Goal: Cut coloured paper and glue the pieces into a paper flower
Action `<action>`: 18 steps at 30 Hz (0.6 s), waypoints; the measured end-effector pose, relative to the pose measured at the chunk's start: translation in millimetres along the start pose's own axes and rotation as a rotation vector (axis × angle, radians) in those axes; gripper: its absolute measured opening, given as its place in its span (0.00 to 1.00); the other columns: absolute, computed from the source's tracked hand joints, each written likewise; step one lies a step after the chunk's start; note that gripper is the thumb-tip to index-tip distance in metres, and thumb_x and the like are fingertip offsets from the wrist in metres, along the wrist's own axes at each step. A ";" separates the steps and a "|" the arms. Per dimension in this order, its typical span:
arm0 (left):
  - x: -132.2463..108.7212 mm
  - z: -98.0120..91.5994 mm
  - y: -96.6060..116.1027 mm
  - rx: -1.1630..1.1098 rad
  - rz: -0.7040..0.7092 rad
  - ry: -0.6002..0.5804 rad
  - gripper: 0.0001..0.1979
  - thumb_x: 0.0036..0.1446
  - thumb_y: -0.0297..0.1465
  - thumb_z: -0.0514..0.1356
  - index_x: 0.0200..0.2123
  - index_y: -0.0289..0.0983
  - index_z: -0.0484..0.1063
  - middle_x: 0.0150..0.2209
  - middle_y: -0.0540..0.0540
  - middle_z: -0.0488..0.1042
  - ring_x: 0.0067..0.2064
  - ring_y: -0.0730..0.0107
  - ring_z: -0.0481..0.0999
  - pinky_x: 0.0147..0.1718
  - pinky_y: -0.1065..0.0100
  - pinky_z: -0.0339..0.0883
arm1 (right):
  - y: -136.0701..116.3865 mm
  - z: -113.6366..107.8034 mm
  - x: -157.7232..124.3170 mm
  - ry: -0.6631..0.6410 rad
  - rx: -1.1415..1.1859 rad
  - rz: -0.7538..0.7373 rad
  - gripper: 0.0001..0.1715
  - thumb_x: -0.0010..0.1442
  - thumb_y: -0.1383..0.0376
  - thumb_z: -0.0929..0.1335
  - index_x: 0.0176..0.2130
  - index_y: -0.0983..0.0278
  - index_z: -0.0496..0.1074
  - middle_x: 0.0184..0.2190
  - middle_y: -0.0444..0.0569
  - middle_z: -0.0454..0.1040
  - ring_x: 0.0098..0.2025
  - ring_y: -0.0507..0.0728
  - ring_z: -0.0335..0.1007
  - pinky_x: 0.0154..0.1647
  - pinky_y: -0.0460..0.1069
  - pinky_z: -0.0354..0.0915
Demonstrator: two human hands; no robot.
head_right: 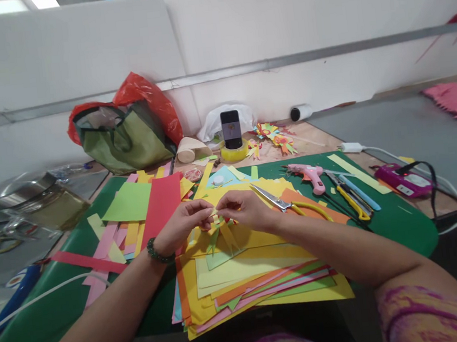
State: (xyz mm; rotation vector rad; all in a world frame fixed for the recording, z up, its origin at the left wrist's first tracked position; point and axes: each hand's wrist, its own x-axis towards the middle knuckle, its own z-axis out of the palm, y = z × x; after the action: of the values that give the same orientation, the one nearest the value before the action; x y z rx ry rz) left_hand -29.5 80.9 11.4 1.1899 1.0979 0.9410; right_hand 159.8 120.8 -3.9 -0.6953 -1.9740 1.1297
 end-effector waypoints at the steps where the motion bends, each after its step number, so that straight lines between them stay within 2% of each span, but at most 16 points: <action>1: 0.1 0.0 -0.3 0.000 0.004 0.002 0.20 0.41 0.43 0.70 0.28 0.32 0.72 0.24 0.49 0.74 0.23 0.78 0.72 0.26 0.75 0.67 | -0.3 0.1 -0.3 0.006 0.003 0.004 0.09 0.56 0.60 0.69 0.31 0.64 0.72 0.26 0.45 0.75 0.27 0.51 0.72 0.28 0.47 0.69; 11: 2.5 -1.4 -3.6 -0.009 0.026 0.008 0.20 0.42 0.43 0.70 0.30 0.33 0.74 0.25 0.48 0.76 0.25 0.75 0.74 0.27 0.73 0.69 | 1.1 -1.0 1.2 0.048 0.095 0.093 0.13 0.52 0.57 0.72 0.29 0.64 0.70 0.23 0.44 0.73 0.25 0.53 0.72 0.27 0.48 0.68; 18: 2.1 -1.5 -2.8 -0.018 0.022 0.004 0.18 0.42 0.41 0.70 0.30 0.33 0.74 0.25 0.48 0.76 0.25 0.75 0.74 0.27 0.73 0.70 | -0.4 -0.6 2.5 0.026 0.184 0.139 0.17 0.49 0.54 0.74 0.30 0.64 0.71 0.24 0.44 0.74 0.25 0.51 0.71 0.27 0.48 0.69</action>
State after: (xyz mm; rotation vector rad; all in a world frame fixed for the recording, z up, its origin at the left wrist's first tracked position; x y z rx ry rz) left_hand -30.5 82.9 8.2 1.1875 1.0794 0.9691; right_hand 158.8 122.9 -2.5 -0.7544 -1.7946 1.3592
